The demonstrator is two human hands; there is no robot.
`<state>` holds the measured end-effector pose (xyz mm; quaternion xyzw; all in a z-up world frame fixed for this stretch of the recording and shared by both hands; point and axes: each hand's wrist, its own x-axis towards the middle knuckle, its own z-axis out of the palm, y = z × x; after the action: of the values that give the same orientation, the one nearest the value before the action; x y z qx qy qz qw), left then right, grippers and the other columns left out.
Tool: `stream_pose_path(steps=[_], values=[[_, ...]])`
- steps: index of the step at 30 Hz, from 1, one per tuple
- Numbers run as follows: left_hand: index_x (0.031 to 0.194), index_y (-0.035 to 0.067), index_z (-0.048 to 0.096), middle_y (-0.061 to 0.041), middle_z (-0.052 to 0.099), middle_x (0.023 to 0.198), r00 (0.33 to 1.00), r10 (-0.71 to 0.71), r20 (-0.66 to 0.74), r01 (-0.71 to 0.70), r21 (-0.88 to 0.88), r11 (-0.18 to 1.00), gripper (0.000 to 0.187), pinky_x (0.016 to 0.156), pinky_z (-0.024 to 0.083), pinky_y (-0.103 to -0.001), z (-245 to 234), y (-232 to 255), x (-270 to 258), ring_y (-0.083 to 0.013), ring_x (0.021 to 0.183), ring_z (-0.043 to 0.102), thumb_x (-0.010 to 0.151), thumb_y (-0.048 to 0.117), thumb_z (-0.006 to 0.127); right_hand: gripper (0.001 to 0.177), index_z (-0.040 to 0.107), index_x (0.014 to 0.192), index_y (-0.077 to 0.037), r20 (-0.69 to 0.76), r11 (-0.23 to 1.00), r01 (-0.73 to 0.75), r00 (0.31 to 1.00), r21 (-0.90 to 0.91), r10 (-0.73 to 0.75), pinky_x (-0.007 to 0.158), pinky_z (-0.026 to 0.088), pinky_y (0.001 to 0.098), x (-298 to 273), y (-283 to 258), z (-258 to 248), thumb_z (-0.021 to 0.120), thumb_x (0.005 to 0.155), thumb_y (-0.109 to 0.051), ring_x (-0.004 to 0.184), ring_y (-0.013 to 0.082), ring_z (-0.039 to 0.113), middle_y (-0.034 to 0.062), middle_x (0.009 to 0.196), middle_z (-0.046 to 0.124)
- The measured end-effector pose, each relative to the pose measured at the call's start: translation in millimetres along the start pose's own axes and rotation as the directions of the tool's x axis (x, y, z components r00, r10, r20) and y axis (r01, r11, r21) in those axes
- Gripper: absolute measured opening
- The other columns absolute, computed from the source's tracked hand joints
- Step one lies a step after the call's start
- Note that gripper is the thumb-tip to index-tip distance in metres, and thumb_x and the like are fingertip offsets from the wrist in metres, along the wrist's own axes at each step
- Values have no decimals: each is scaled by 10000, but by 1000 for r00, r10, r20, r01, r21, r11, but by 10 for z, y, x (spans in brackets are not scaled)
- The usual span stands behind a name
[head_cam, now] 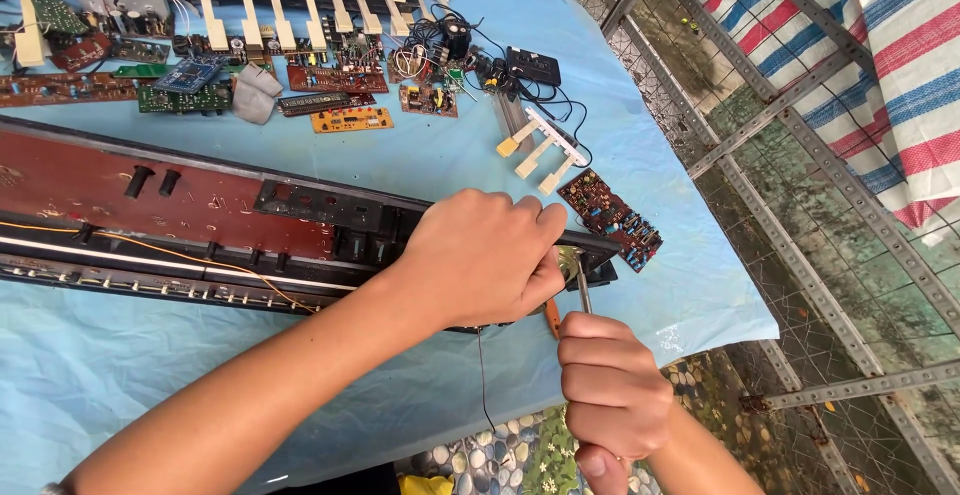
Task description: The person uses a screwdriver to remove screws from a speaker mounted inside a disassembled electronic device. They then use a brush to clean the speaker and the surrounding area. The person continues to use the screwdriver to adjust components within the device.
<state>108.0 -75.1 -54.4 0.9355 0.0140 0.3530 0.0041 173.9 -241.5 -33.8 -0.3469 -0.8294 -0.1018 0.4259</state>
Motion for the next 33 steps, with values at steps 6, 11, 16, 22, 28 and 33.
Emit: stream_pose_path(steps=[6,11,16,22,28,33], values=[[786,135,516,8,502,554,1000,2,0,-2,12,1000,168,336,333,-396,-15,9,-1,-235,373,467,898,261,504,577,233,559,-112,6,1000,-28,1000,7,28,561,178,357,-31,-13,-40,283,1103,-298,514,183,131,32,618,123],[808,138,540,-3,550,587,1000,-9,-8,9,21,1000,168,360,365,-415,-2,7,19,-260,404,522,894,280,511,589,229,535,-111,-236,995,-53,971,-82,32,538,183,356,8,-34,115,306,1088,-301,481,179,164,32,537,186],[847,130,571,-28,614,627,999,-11,30,11,16,1000,194,396,411,-439,35,-21,58,-295,457,600,915,297,497,545,205,517,-122,-421,988,-47,907,-148,-20,533,186,354,-51,63,238,326,1026,-276,456,165,142,33,482,206],[804,133,551,-31,602,595,999,19,42,-19,13,1000,208,399,377,-439,64,-84,84,-304,438,577,927,294,504,585,220,532,-122,-40,999,36,999,-10,-36,559,101,351,25,124,25,293,1079,-314,489,168,99,21,584,108],[803,136,535,3,553,562,997,25,75,-27,24,999,221,380,359,-411,36,-65,54,-258,404,535,954,295,503,612,215,543,-122,94,984,-120,990,130,108,563,134,347,131,28,-241,275,1112,-340,494,162,104,22,587,124],[773,145,523,14,522,561,999,16,41,-17,24,1000,226,366,334,-390,9,-26,41,-225,390,495,947,289,507,586,181,518,-137,-276,989,-107,952,105,132,519,190,363,35,28,-116,353,1046,-322,460,165,109,19,517,124]])
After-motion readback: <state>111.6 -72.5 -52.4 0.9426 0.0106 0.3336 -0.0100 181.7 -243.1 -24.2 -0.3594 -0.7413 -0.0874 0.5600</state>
